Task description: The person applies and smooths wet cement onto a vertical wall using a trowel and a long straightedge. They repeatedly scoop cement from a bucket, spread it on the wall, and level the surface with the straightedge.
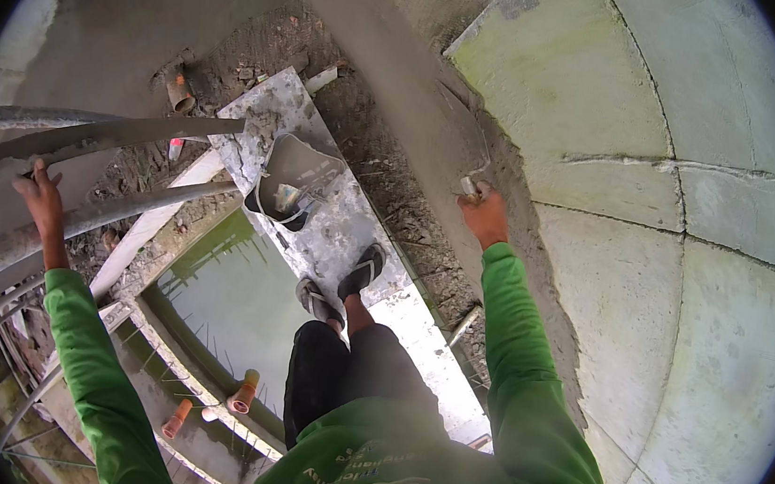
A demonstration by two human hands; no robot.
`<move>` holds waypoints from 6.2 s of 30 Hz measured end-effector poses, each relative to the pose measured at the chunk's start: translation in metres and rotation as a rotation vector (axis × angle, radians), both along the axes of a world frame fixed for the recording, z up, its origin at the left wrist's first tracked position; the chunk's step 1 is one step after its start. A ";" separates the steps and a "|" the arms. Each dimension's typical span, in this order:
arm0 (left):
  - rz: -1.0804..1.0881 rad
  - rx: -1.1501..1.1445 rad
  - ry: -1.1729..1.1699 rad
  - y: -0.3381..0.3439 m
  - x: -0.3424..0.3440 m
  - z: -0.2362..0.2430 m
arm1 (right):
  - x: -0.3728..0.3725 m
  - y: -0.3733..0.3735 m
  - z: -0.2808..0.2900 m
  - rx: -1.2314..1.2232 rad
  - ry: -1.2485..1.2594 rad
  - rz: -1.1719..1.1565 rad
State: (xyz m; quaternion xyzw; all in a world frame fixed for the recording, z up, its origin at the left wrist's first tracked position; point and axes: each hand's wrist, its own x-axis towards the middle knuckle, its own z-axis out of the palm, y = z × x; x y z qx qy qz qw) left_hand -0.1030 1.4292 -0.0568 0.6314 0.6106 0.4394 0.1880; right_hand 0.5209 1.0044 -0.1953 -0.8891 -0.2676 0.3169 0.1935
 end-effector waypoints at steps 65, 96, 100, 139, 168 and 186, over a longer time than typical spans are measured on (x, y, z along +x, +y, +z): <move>-0.057 0.017 0.086 0.017 -0.003 0.002 | -0.059 -0.075 -0.024 0.091 -0.249 -0.027; -0.032 -0.015 -0.007 0.010 0.013 0.005 | -0.032 -0.035 -0.041 0.112 -0.246 0.023; -0.009 -0.030 -0.024 -0.002 0.027 0.010 | -0.027 -0.106 -0.001 0.204 -0.155 -0.074; -0.027 -0.171 -0.254 -0.024 0.051 0.020 | -0.027 0.254 0.082 0.700 0.006 -0.370; -0.986 -0.215 -0.307 -0.319 0.498 -0.018 | -0.267 -0.427 0.014 0.205 0.377 -1.241; -0.701 -0.370 -0.271 -0.400 0.594 -0.195 | -0.390 -0.560 0.039 0.115 0.480 -1.575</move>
